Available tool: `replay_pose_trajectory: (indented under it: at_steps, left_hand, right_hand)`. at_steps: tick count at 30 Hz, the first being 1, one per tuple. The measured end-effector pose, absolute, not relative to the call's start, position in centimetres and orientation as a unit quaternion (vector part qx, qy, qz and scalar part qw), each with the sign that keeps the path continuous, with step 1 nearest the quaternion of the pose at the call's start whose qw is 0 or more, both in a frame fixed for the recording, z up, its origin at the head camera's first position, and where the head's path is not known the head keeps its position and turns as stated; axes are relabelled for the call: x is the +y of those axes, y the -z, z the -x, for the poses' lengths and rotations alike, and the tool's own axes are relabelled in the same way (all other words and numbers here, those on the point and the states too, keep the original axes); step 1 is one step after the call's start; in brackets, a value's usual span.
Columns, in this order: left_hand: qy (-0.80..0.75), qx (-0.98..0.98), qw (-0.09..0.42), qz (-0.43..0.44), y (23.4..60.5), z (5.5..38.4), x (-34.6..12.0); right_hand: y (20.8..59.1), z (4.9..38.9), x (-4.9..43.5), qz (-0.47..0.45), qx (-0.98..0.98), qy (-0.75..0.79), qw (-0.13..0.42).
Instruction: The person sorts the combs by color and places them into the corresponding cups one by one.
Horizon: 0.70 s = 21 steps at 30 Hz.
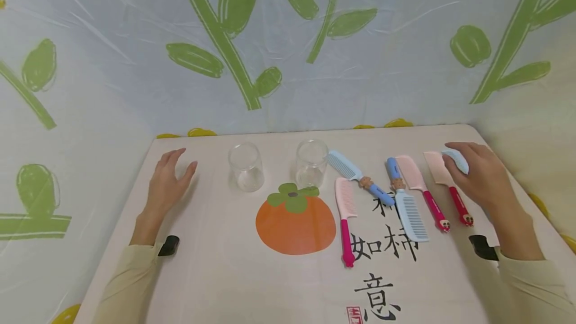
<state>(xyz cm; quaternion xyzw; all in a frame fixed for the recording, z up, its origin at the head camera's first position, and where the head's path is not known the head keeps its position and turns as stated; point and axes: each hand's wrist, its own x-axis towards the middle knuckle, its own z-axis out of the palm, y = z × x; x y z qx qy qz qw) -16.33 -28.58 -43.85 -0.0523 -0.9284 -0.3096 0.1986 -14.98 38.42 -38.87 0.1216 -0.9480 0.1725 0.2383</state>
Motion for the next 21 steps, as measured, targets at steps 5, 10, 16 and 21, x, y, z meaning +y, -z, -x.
replay_pose_trajectory:
  at_steps: [5,10,16,21]
  left_hand:
    - [0.337,-0.919,0.194,0.062,43.5,16.5,-27.4]
    - [0.373,-0.906,0.186,0.070,43.2,16.3,-26.3]
    - [0.413,-0.888,0.182,0.088,43.1,16.1,-25.1]
    - [0.447,-0.873,0.169,0.093,43.0,16.0,-24.2]
  right_hand:
    - [38.9,15.1,37.3,-0.139,-0.940,-0.178,0.256]
    - [38.7,15.1,36.1,-0.150,-0.935,-0.181,0.266]
    - [38.4,15.1,34.8,-0.186,-0.920,-0.188,0.289]
    - [38.4,15.4,33.9,-0.215,-0.908,-0.193,0.302]
